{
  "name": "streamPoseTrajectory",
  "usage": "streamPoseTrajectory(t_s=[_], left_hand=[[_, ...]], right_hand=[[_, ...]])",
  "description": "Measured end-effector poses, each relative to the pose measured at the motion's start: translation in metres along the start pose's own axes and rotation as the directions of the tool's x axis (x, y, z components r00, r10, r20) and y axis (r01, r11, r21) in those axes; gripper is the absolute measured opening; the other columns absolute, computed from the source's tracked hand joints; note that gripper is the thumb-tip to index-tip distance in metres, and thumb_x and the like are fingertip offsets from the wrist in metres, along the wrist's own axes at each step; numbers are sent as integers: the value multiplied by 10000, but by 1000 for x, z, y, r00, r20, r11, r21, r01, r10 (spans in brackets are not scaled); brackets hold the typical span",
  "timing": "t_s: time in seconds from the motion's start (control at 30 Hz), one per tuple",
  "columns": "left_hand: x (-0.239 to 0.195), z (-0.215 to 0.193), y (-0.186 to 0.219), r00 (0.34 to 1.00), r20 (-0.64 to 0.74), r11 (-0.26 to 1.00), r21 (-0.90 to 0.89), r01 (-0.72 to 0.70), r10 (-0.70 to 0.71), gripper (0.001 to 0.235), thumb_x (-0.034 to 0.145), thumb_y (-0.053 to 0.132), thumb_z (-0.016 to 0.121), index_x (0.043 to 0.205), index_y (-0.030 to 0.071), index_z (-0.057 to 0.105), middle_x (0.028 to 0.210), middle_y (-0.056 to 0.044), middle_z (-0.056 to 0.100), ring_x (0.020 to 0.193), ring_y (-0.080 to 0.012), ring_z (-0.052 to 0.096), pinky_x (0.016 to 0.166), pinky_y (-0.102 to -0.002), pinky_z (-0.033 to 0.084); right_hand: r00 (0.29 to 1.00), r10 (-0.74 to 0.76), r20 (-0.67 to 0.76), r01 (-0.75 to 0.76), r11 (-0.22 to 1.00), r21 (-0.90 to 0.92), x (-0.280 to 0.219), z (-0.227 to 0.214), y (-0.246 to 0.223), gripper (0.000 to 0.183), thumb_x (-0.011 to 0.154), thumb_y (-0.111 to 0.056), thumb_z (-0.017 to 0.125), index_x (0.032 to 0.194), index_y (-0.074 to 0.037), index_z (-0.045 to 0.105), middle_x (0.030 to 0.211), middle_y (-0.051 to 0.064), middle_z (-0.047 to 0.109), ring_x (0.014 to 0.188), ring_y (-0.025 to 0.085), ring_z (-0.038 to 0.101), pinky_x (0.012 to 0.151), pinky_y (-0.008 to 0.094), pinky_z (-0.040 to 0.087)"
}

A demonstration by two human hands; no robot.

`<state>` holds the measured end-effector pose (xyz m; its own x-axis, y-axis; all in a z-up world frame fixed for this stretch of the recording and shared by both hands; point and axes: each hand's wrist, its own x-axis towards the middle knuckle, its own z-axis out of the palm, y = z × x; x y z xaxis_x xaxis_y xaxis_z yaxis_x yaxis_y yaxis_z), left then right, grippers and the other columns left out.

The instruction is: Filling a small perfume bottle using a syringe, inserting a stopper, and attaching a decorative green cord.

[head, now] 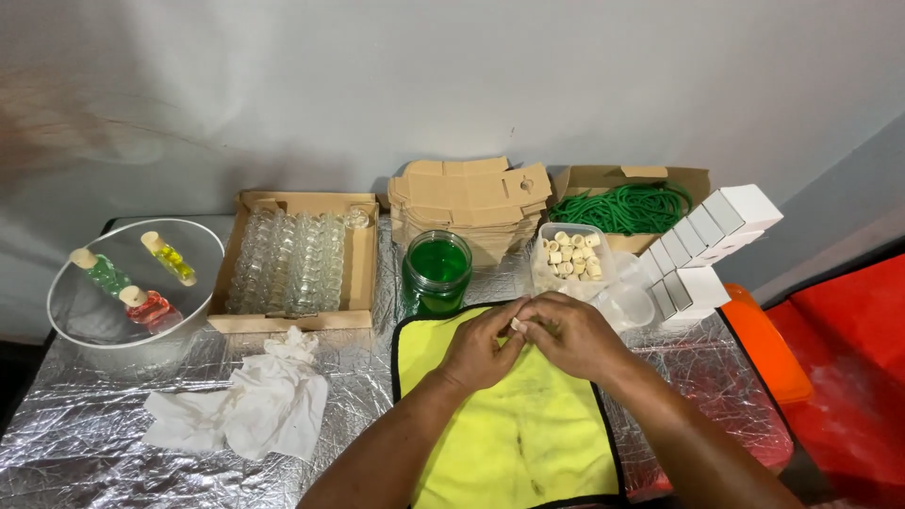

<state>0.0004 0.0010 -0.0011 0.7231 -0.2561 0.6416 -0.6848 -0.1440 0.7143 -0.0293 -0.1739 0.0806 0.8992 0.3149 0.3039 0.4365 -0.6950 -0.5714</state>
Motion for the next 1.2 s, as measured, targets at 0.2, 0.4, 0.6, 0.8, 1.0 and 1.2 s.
streamPoseTrajectory(t_s=[0.2, 0.4, 0.6, 0.8, 1.0, 1.2], left_hand=[[-1, 0, -5, 998, -17, 998, -31, 52, -52, 394, 882, 169, 760, 1273, 135, 732, 959, -81, 766, 798, -273, 754, 678, -365, 623], [1, -1, -7, 995, -67, 996, -68, 63, -67, 368, 868, 161, 779, 1235, 149, 749, 901, -53, 754, 750, -235, 739, 660, -332, 613], [3, -3, -5, 994, -83, 995, -76, 69, -75, 331, 876, 189, 786, 1203, 149, 752, 797, -51, 710, 689, -227, 713, 622, -336, 597], [6, -4, -2, 991, -97, 991, -102, 86, -96, 307, 874, 163, 783, 1179, 136, 761, 766, -56, 686, 680, -226, 707, 636, -325, 594], [8, -8, 3, 990, -85, 985, -136, 103, -115, 293, 878, 147, 777, 1169, 120, 756, 729, -63, 654, 667, -246, 692, 625, -349, 588], [8, -6, -1, 991, -89, 988, -126, 90, -102, 301, 874, 134, 773, 1175, 126, 753, 720, -54, 654, 669, -236, 696, 623, -342, 594]], right_hand=[[996, 39, -83, -39, 999, 4, 12, -29, 8, 202, 857, -55, 750, 1057, -62, 782, 859, 170, 782, 739, 317, 754, 694, 449, 595], [953, 134, -272, -223, 917, -331, 55, -86, 120, 192, 945, -198, 723, 1117, -152, 796, 1148, 129, 749, 1158, 326, 684, 995, 445, 531], [925, 351, -147, -380, 839, -391, 86, -101, 185, 310, 986, -235, 623, 1241, -140, 772, 1442, 188, 632, 1355, 406, 553, 1129, 503, 460], [838, 542, -56, -490, 704, -514, 121, -100, 257, 380, 963, -457, 589, 1274, -317, 758, 1564, 83, 547, 1361, 358, 552, 1129, 457, 464], [832, 553, -39, -510, 736, -445, 120, -95, 262, 363, 981, -346, 578, 1285, -282, 767, 1448, 47, 655, 1289, 348, 615, 1089, 460, 495], [910, 380, -164, -414, 827, -381, 115, -105, 228, 335, 995, -158, 594, 1267, -193, 788, 1208, 165, 751, 1095, 433, 685, 937, 517, 567]])
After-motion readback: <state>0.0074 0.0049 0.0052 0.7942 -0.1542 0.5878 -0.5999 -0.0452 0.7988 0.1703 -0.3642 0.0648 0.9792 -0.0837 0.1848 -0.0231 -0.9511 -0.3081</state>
